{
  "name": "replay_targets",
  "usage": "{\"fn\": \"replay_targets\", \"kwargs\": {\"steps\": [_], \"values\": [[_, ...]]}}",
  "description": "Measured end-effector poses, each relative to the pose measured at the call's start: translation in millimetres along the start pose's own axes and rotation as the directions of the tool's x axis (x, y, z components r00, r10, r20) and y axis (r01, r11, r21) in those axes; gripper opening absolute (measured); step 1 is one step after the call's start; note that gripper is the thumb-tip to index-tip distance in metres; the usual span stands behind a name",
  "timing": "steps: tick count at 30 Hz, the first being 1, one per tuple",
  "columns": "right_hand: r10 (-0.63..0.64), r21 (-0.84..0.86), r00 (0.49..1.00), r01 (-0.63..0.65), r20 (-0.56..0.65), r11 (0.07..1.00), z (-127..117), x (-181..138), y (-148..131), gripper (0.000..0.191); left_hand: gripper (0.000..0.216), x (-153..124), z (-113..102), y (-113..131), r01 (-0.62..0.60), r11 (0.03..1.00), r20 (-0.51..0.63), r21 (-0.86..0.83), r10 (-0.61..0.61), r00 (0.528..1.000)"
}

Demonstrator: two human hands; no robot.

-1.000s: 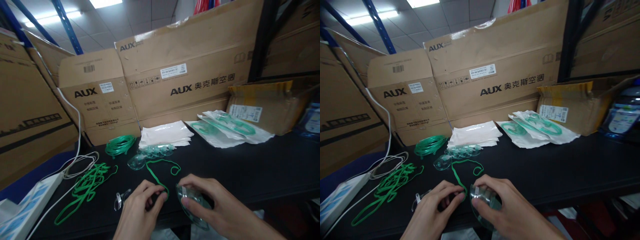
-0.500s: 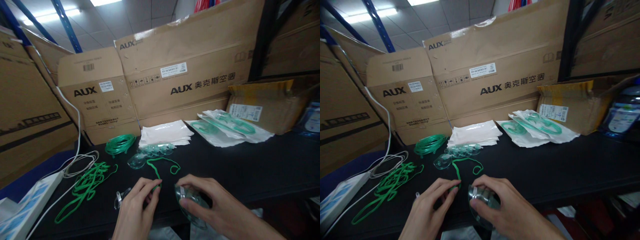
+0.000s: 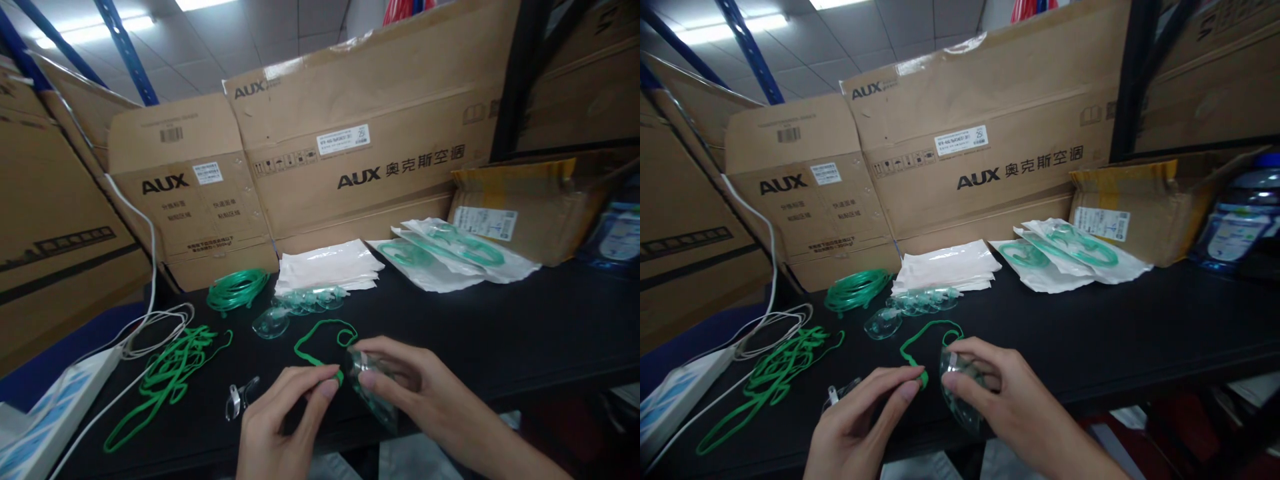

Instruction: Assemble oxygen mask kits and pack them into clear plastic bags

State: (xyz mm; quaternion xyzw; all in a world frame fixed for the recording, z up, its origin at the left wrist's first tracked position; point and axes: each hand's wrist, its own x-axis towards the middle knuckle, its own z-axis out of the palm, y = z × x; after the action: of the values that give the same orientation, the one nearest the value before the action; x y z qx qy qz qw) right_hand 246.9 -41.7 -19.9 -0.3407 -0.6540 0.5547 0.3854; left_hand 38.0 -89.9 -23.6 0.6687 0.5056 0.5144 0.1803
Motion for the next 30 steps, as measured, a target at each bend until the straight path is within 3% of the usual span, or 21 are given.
{"fn": "replay_targets", "kwargs": {"steps": [9, 13, 17, 22, 27, 30], "values": [[0.014, 0.219, 0.999, -0.006, -0.037, 0.976, -4, 3, 0, 0.048, 0.008, -1, 20, -5, -0.024, 0.999, -0.087, 0.022, 0.025, 0.996], [0.054, 0.304, 0.998, -0.049, -0.01, 0.951, -4, -2, -10, 0.042, 0.011, -2, 21, -5, 0.023, 0.999, -0.058, 0.026, -0.021, 0.998], [0.009, 0.32, 1.0, -0.015, 0.021, 0.947, -4, -6, -14, 0.035, 0.023, -2, 18, -3, 0.074, 0.996, 0.006, -0.045, -0.074, 0.997], [-0.048, 0.401, 0.992, -0.002, 0.116, 0.916, -2, -6, -10, 0.029, 0.025, -5, 21, -3, 0.103, 0.985, -0.009, -0.138, -0.106, 0.994], [0.025, 0.325, 0.995, -0.055, 0.094, 0.944, -1, -3, -10, 0.035, 0.023, -8, 25, -4, 0.252, 0.938, -0.083, -0.239, -0.278, 0.957], [0.066, 0.246, 0.993, -0.089, 0.099, 0.965, 0, -3, -7, 0.038, 0.019, -6, 23, -2, 0.211, 0.961, -0.081, -0.179, -0.228, 0.97]]}}
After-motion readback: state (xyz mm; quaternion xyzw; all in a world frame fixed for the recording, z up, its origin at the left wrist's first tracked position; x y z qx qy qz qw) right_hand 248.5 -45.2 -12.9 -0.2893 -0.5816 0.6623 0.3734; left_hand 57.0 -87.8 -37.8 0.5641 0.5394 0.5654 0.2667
